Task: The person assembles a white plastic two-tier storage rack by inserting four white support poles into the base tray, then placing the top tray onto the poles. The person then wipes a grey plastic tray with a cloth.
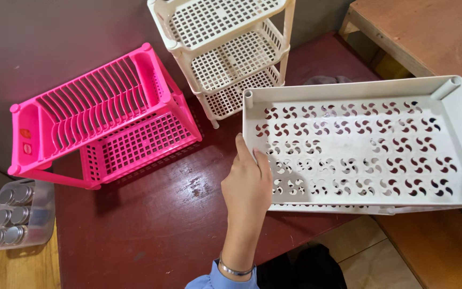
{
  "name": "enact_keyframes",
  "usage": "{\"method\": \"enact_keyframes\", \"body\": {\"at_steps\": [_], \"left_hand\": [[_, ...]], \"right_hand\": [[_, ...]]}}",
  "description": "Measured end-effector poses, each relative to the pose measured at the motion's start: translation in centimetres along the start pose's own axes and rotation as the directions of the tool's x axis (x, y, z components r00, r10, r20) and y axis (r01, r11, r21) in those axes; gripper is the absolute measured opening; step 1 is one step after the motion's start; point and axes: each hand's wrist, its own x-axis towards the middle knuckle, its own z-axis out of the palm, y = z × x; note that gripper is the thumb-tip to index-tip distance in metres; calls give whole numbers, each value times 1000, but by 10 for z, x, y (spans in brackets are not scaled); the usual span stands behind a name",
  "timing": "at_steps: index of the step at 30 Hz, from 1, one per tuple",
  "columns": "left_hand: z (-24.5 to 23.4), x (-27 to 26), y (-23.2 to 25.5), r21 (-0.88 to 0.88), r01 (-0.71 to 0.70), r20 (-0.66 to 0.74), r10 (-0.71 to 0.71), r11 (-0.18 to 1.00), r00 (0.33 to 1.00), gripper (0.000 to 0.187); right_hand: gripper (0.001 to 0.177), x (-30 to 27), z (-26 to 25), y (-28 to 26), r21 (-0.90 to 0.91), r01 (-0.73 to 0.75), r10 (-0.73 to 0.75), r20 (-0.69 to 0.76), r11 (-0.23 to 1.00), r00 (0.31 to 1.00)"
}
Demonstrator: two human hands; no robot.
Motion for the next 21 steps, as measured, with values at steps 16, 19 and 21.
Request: {"method": "enact_keyframes", "body": {"at_steps": [16,19,21], "left_hand": [[1,3,-5,-48,38,53,-36,998,998,47],[2,2,-6,-45,33,68,-30,998,997,46],[3,2,-8,-30,14,58,-13,999,998,45]], "right_hand": [[73,-20,-16,-82,-455,-49,-6,-119,889,993],[69,-29,-20,-93,-346,106,-158,-127,932,979],[66,-34,-21,-99,-339,136,-192,-138,931,972]]}}
